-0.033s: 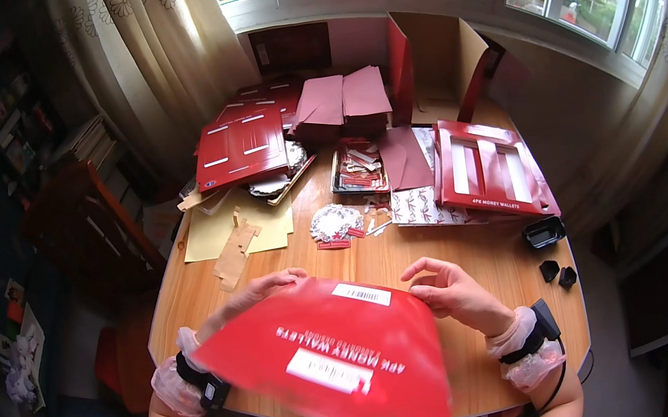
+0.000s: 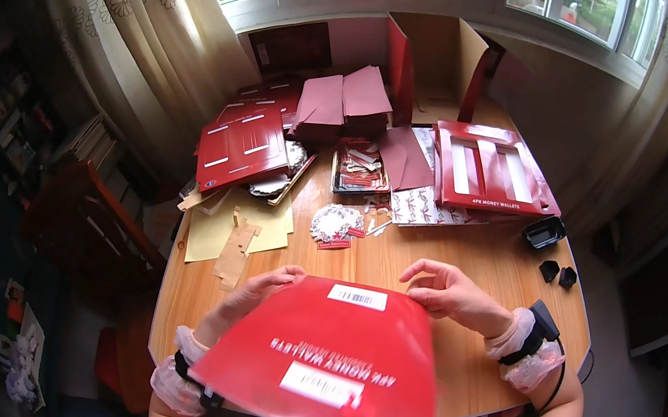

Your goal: The person is assembling red gift or product boxes from flat cardboard pieces.

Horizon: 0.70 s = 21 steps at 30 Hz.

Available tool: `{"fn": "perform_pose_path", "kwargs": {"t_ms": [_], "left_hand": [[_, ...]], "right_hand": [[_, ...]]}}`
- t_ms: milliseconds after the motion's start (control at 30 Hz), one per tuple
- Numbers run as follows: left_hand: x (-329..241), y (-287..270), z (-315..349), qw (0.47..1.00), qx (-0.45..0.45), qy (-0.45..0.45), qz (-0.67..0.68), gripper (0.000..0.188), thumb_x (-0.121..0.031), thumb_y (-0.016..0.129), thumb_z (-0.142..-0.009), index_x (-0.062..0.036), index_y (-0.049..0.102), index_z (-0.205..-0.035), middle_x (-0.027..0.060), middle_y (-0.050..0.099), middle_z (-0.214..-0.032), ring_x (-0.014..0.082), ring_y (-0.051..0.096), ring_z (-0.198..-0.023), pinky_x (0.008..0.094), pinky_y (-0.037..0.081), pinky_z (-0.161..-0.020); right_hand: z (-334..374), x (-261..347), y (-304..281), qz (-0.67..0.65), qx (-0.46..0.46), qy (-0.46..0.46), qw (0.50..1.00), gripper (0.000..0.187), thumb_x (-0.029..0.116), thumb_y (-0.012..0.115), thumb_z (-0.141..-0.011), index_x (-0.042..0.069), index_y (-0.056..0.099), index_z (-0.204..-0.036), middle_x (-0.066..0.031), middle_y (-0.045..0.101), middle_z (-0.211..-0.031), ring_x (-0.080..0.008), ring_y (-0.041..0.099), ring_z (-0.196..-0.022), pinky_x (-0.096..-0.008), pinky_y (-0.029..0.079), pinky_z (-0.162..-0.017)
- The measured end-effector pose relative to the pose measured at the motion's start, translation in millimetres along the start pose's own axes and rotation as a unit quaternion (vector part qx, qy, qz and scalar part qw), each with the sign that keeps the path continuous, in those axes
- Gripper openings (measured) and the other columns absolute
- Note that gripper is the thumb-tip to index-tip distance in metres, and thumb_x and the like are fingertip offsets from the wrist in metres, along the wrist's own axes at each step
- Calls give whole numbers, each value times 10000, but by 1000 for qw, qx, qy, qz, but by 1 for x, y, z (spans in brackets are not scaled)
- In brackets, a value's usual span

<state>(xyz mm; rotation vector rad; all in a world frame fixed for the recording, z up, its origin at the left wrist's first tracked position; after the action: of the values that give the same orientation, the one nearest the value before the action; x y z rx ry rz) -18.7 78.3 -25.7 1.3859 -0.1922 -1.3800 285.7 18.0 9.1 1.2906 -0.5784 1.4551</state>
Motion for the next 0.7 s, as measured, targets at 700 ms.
{"fn": "perform_pose_path", "kwargs": {"t_ms": [700], "left_hand": [[-32, -10, 4, 978, 47, 174, -110, 407, -197, 626, -976, -135, 392, -1303, 73, 601, -1213, 150, 621, -1087, 286, 541, -901]], "right_hand": [[-8, -24, -14, 144, -201, -217, 944, 126, 108, 583, -984, 14, 559, -1066, -52, 582, -979, -117, 630, -858, -244, 569, -653]]}}
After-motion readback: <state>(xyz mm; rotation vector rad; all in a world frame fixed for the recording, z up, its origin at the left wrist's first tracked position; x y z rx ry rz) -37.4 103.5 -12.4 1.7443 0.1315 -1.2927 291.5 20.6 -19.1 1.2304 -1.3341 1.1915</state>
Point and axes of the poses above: each hand's wrist, its own z-axis away from the middle knuckle, its own y-axis out of the palm, x = y × z, the point moved 4 cm from there along -z, towards the middle knuckle
